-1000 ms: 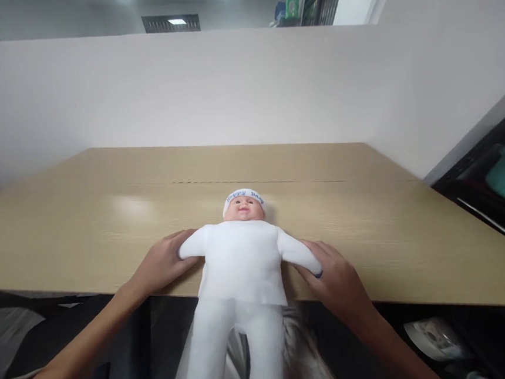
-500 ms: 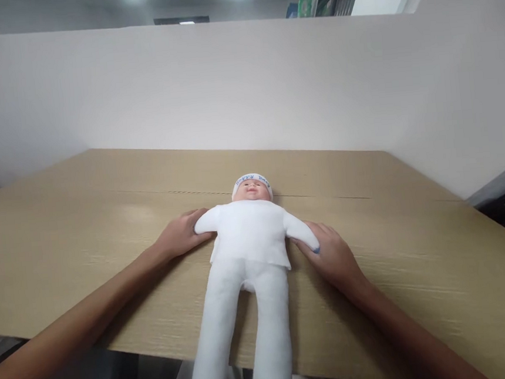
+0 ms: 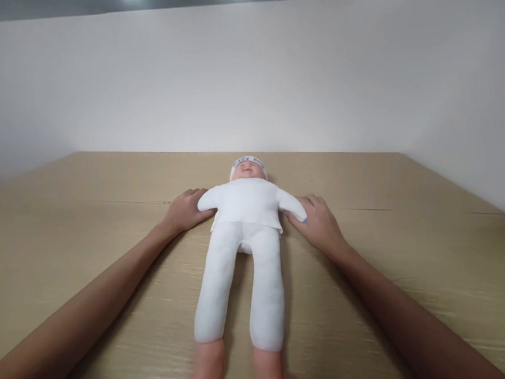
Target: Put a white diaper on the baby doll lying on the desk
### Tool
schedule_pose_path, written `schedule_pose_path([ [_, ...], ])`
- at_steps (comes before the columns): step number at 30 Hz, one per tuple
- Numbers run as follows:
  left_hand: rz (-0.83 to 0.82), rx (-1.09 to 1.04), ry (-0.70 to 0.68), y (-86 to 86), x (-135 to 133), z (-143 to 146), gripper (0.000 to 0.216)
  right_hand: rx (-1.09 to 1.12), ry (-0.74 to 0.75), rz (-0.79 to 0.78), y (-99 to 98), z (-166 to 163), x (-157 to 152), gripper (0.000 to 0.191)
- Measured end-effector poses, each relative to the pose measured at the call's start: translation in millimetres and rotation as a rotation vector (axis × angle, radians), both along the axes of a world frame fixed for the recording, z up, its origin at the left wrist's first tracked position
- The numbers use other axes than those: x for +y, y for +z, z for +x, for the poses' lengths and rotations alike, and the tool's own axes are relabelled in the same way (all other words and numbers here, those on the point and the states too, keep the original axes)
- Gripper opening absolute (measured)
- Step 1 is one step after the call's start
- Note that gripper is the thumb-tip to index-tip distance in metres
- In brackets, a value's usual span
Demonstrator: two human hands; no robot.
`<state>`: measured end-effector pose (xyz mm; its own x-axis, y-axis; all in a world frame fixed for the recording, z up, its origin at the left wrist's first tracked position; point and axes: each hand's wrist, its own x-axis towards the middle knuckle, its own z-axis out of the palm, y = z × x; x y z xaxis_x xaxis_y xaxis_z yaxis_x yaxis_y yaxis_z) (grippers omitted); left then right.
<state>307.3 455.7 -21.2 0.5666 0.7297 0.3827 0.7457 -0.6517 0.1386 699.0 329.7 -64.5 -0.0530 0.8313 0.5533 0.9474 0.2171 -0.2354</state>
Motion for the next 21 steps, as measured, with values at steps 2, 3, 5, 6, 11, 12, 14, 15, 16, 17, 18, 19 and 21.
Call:
schedule_pose_path([
  [2, 0.102, 0.006, -0.021, -3.6, 13, 2, 0.053, -0.003, -0.012, 0.012, 0.1, 3, 13, 0.040],
  [3, 0.128, 0.009, -0.028, -5.0, 18, 3, 0.053, 0.005, -0.004, -0.001, 0.7, 4, 18, 0.040],
  [5, 0.124, 0.015, -0.023, -7.0, 24, 3, 0.054, 0.033, 0.028, -0.053, 3.2, 5, 23, 0.039],
  [6, 0.108, 0.017, -0.011, -7.3, 25, 3, 0.054, 0.050, 0.041, -0.078, 5.0, 5, 24, 0.038],
  [11, 0.063, 0.019, 0.035, -4.2, 17, 3, 0.066, 0.121, 0.044, -0.119, 12.6, -1, 13, 0.041],
  [12, 0.050, 0.012, 0.034, -3.3, 13, 1, 0.068, 0.129, 0.046, -0.121, 12.9, -2, 8, 0.042],
  [14, 0.011, -0.022, 0.030, -1.7, 4, -5, 0.070, 0.141, 0.052, -0.123, 12.2, 0, 0, 0.045],
  [15, -0.014, -0.044, 0.030, -0.9, -1, -9, 0.069, 0.144, 0.051, -0.128, 11.3, 1, -4, 0.046],
  [16, -0.041, -0.067, 0.028, -0.3, -6, -15, 0.068, 0.146, 0.045, -0.137, 10.3, 3, -8, 0.048],
  [17, -0.071, -0.090, 0.023, 0.4, -11, -22, 0.067, 0.147, 0.033, -0.150, 9.3, 5, -12, 0.048],
  [18, -0.106, -0.113, 0.017, 0.9, -16, -30, 0.067, 0.149, 0.018, -0.164, 8.3, 8, -15, 0.049],
  [19, -0.143, -0.135, 0.012, 1.4, -20, -38, 0.067, 0.155, 0.003, -0.176, 7.6, 9, -18, 0.050],
  [21, -0.208, -0.171, 0.015, 1.7, -26, -55, 0.067, 0.177, -0.013, -0.191, 6.7, 12, -23, 0.053],
])
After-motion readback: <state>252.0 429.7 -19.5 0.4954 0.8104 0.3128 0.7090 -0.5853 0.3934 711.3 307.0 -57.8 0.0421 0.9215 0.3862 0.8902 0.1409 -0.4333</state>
